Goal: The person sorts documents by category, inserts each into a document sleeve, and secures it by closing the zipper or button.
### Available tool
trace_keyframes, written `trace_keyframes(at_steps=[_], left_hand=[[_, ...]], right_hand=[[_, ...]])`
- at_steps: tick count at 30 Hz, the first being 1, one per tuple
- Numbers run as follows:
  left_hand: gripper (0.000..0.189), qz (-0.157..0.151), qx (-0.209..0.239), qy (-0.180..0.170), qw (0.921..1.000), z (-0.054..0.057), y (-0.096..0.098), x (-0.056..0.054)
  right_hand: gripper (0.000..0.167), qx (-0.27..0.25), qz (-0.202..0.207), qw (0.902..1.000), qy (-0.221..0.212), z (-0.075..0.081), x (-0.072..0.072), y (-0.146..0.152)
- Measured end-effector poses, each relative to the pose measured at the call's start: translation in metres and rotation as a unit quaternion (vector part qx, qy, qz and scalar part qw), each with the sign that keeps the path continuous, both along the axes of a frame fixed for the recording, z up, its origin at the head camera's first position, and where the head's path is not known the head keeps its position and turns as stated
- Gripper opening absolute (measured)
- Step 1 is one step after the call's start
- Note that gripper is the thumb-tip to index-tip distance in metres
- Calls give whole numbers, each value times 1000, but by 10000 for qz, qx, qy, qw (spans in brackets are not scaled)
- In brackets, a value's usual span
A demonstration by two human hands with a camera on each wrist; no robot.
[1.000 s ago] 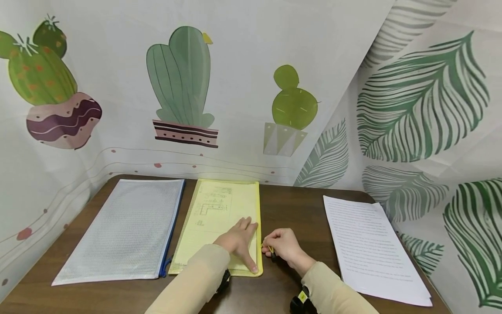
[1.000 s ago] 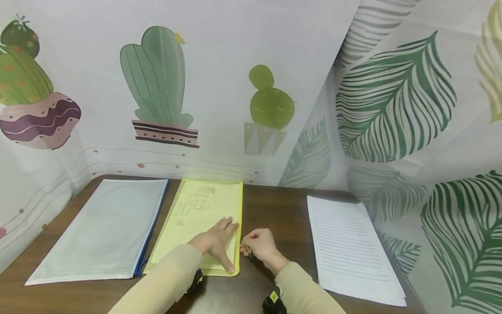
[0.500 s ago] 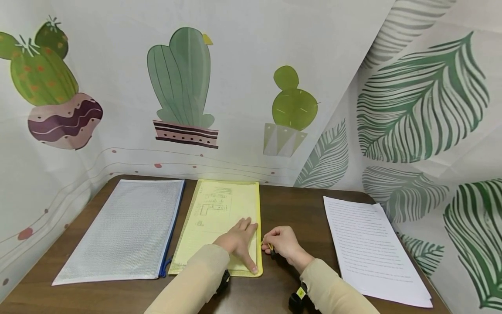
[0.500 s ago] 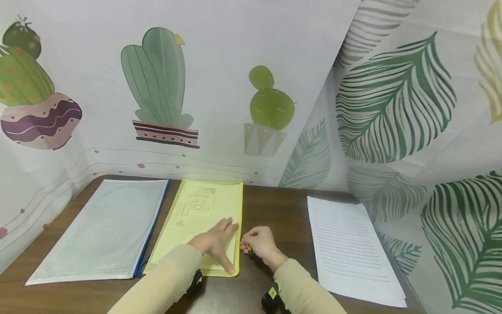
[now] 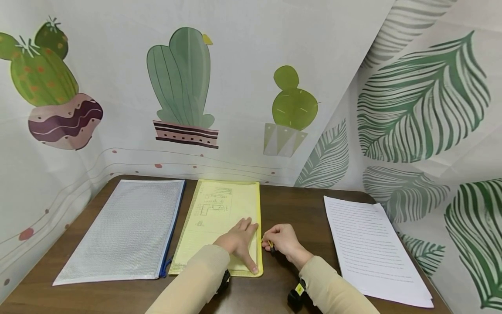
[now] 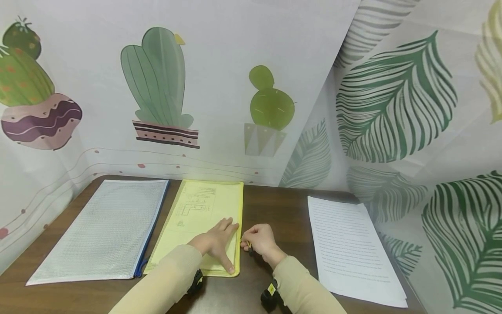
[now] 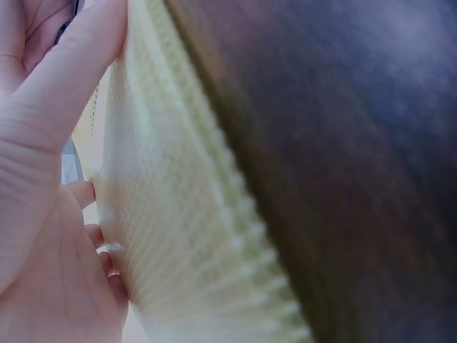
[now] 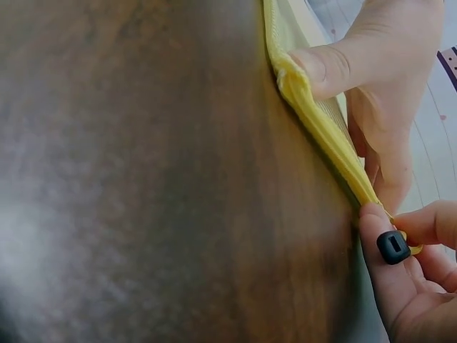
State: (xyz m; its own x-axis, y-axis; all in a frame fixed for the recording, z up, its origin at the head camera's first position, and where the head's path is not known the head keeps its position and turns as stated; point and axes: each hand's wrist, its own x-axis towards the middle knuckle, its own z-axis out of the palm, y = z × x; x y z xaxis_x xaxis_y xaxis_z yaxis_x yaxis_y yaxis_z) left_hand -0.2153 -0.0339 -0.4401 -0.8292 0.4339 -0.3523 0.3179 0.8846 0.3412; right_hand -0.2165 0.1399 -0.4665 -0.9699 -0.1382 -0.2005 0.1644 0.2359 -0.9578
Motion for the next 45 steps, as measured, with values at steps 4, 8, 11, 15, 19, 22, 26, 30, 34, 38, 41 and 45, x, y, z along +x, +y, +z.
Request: trace_keyframes(at_steps=[4, 8, 11, 15, 19, 22, 26, 30, 34, 38, 41, 45], left_hand=[[129, 10, 16, 15, 10000, 1, 0, 1], [129, -12, 8, 43, 10000, 0, -1, 1], [130, -17, -4, 42, 10000, -2, -1, 1], [131, -7, 0, 25, 10000, -3, -1, 0], [131, -43, 26, 19, 10000, -4, -1, -1], [131, -78, 34, 43, 10000, -5, -1, -1], [130, -73, 63, 36, 9999, -6, -1, -2], [131, -56, 102, 37, 9999, -7, -1, -2], [131, -34, 132, 50, 9999, -7, -2, -2], [131, -41, 139, 54, 9999, -7, -3, -3], [131, -31, 161, 57, 9998, -6, -3, -2], [131, -32, 182, 73, 9998, -7, -3, -2]], right_hand=[[15, 13, 3, 10000, -3, 0, -1, 0], [15, 29, -11, 10000, 1, 0, -1, -1], [15, 44, -17, 10000, -12, 0, -2, -1], [15, 58, -42, 10000, -5, -1, -4, -1], [15, 84, -98, 9999, 31, -1, -6, -1], [15, 118, -130, 9998, 54, -2, -9, -2], [14, 130, -194, 9997, 98, -1, -10, -3], [13, 108, -266, 9996, 88, 1, -12, -4], [15, 107, -290, 9995, 36, 3, -15, -5], [15, 97, -302, 9995, -6, 3, -17, -4], [14, 117, -317, 9994, 2, 2, -18, -4], [12, 158, -354, 9992, -15, 2, -20, -4]])
